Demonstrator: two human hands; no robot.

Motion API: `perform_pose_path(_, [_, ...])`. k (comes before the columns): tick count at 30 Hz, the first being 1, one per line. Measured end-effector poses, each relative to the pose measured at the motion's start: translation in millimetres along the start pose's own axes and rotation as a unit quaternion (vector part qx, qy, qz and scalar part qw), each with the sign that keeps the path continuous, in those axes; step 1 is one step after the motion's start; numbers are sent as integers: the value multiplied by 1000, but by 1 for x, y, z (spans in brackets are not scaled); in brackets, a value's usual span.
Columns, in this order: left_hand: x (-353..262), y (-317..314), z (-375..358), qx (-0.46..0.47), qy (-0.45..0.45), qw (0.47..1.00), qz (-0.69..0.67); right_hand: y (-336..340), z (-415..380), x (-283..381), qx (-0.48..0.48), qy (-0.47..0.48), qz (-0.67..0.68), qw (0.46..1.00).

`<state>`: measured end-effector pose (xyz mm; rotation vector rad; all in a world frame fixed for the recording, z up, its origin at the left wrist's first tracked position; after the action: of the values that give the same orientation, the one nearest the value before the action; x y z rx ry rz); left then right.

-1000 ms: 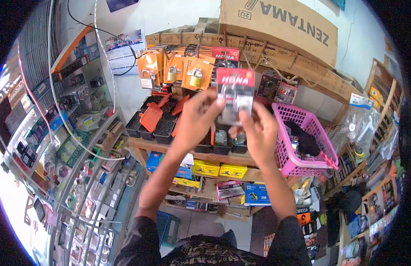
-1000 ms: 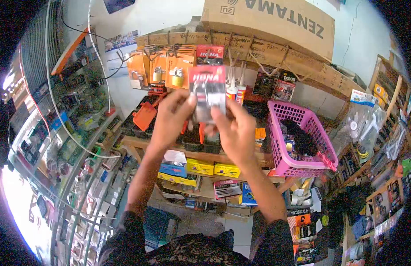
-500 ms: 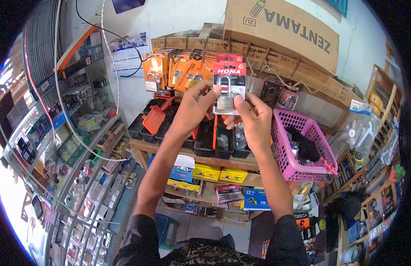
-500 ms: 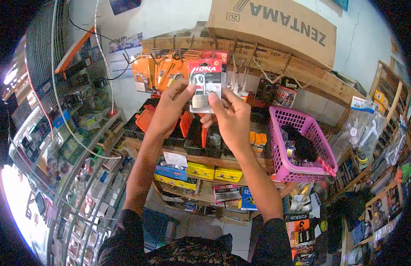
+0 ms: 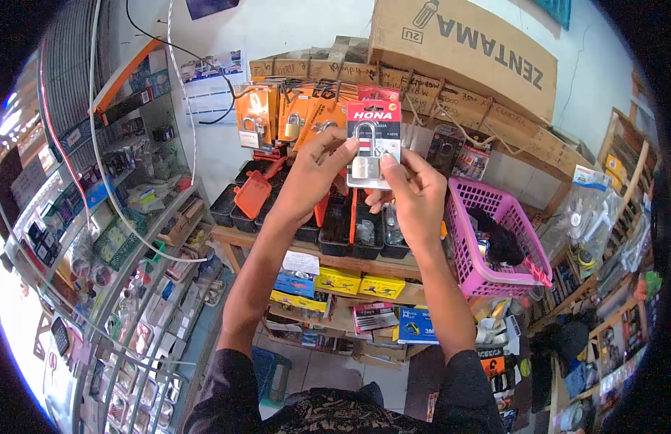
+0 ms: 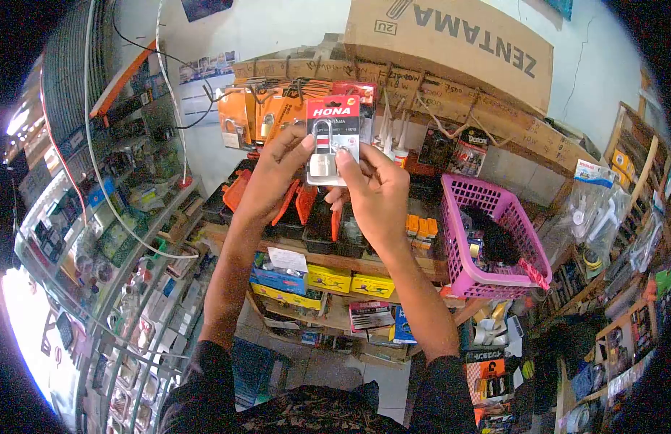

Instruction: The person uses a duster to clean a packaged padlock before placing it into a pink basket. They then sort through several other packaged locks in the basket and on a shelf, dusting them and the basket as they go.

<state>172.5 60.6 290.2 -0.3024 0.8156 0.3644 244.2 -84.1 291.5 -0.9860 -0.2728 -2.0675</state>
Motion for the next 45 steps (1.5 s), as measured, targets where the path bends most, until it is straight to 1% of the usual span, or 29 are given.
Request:
perform_pose_path(3, [-1, 2, -1, 0, 18, 1000, -18, -1, 1, 0, 0, 2, -8, 1000])
perform_pose_path(11, [-2, 5, -2, -1, 11, 1000, -16, -8, -2, 0, -9, 5, -6, 1000])
perform_pose_path(14, [-3, 5, -3, -3, 17, 1000, -15, -9, -2, 0, -15, -6, 6, 1000])
perform_pose_path(19, [-2, 8, -2, -1, 31, 999, -32, -14, -1, 5, -12, -18, -14, 1000])
perform_pose_path(22, [-2, 7, -1, -13, 29, 998, -61, -16, 2, 3, -27, -34, 1, 999])
perform_pose_path(25, [3, 8, 1, -17, 4, 999, -37, -14, 2, -1, -42, -35, 0, 998])
perform_pose_path(27, [4, 6, 2, -18, 17, 1000, 19, -11, 0, -5, -49, -36, 4, 998])
perform_pose_path(28, [4, 6, 3, -19, 15, 1000, 19, -10, 0, -8, -59, -38, 8, 997])
perform_pose_path(30, [6, 4, 5, -28, 12, 995, 94, -7, 3, -17, -73, -40, 6, 996])
perform_pose_path(31, [7, 2, 5, -17, 7, 995, 103, -4, 7, -24, -86, -36, 21, 995])
perform_pose_path(32, [8, 1, 5, -17, 7, 995, 103, -1, 12, -30, -98, -31, 35, 994])
perform_pose_path(33, [9, 0, 6, -22, 0, 994, 103, 1, 17, -36, -132, -30, -13, 991])
perform_pose_path(34, [7, -2, 6, -26, -7, 994, 103, 4, 23, -43, -133, -29, -13, 991])
perform_pose_path(35, [2, -5, 5, -19, -15, 997, 67, 8, 29, -49, -129, -6, -37, 991])
perform_pose_path(36, [6, -4, 6, -17, -15, 997, 67, 11, 34, -54, -126, 18, -61, 990])
perform_pose_path(37, [12, -2, 7, -21, -22, 997, 74, 13, 38, -56, -138, -13, -70, 988])
perform_pose_path(38, [17, 0, 8, -26, -29, 996, 81, 18, 45, -67, -140, -12, -71, 988])
perform_pose_path(39, [12, -1, 6, -24, -29, 996, 80, 24, 55, -83, -144, 13, -78, 986])
perform_pose_path(41, [1, -3, 2, -22, 13, 995, 97, 21, 64, -84, -140, 50, -66, 987])
perform_pose_path(44, [4, -3, 3, -29, -4, 994, 102, 23, 77, -89, -135, 54, -73, 987])
perform_pose_path(45, [4, -2, 3, -28, -4, 994, 102, 26, 82, -92, -120, 37, -82, 989])
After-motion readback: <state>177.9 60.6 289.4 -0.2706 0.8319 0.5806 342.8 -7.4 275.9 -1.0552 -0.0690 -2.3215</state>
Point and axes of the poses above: each hand's wrist, its own z-axis towards the middle knuckle, its own y-axis out of the back of the hand, x = y × z, the point moved 1 cm from there along z, towards the middle knuckle, and after that the axes turned 4 degrees about -x, right-handed, at the moved point
